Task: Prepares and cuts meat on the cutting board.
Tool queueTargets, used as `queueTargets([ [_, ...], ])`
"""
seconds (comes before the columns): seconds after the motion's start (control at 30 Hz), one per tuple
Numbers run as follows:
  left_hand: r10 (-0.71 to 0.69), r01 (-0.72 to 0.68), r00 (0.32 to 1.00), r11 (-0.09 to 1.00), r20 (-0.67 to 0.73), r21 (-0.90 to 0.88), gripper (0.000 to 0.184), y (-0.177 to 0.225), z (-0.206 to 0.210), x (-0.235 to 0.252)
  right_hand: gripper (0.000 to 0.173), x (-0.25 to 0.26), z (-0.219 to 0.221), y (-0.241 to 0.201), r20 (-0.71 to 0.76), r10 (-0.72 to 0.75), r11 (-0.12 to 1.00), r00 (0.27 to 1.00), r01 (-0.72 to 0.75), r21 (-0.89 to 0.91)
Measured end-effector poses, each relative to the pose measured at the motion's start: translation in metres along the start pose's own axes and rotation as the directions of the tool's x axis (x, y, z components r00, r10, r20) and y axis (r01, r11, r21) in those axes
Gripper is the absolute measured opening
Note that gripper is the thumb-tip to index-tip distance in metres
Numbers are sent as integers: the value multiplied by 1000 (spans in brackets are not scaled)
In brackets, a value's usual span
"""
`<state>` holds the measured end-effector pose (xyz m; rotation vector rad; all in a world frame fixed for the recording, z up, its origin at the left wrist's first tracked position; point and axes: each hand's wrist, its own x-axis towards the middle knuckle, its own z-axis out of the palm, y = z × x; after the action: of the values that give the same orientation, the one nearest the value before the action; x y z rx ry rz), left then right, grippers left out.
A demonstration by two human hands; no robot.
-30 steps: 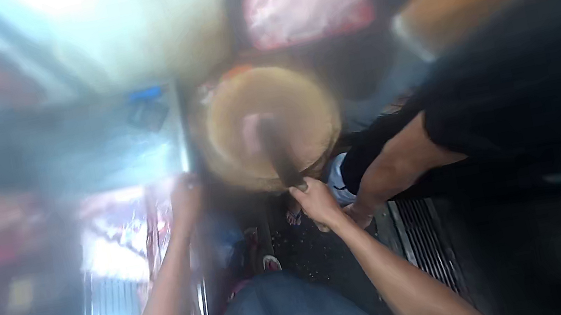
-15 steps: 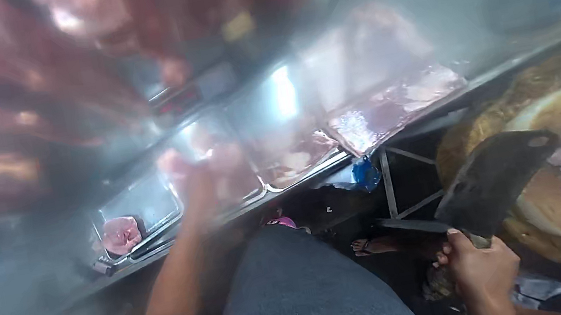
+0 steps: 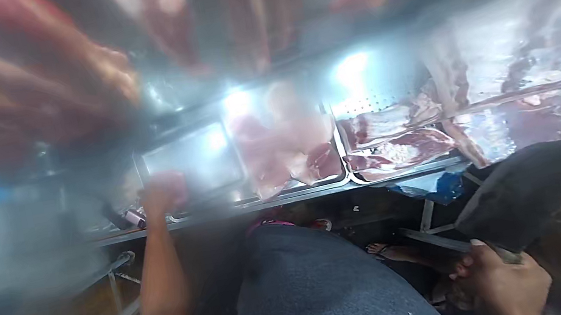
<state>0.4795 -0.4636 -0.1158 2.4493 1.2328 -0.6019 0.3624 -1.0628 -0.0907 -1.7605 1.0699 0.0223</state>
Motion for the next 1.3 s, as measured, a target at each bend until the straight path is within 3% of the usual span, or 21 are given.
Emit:
queueTargets([
  [0.1,65,-65,998,998,-16,12,84,5,20,-6,13,-8,26,-9,44,-33,999,999,33,-8],
  [0.2,129,-129,992,992,2,3,74,4,29,0,11,-17,50,-22,83,-54,999,995,55,-2],
  [0.3,124,-118,992,977,20,-175,62,-6,31,20,11,-20,63,-29,126,-81,997,989,83,-6],
  [0.4,170,-105,982,861,87,-498,61,-13,10,31,11,-22,65,-33,156,-106,993,982,111,-26],
  [0.57,316,-212,949,618,-7,-757,44,-11,-51,39,10,-23,56,-26,140,-115,992,983,122,-41],
  [0.67,418,-270,908,545,-22,-794,45,8,-76,33,10,-26,52,-21,116,-86,996,990,88,-10],
  [0.77,522,-342,852,476,-53,-810,50,45,-66,4,14,-32,43,-18,83,-56,998,995,57,-6],
  [0.87,630,-496,776,594,-16,-633,59,104,-35,-37,33,-40,22,-12,64,-19,998,998,23,-59],
  [0.93,763,-675,645,598,47,-432,44,171,2,-82,41,-32,-3,3,29,21,994,999,-18,-105],
  [1.03,903,-859,383,426,197,-285,33,260,51,-161,42,-12,-39,27,-27,122,987,992,-124,-103],
  [1.2,932,-940,-116,10,345,-342,27,398,145,-308,36,33,-96,59,-91,269,962,959,-264,62],
  [1.3,891,-877,-275,-78,362,-474,23,470,205,-408,35,65,-138,73,-125,329,940,936,-311,142],
])
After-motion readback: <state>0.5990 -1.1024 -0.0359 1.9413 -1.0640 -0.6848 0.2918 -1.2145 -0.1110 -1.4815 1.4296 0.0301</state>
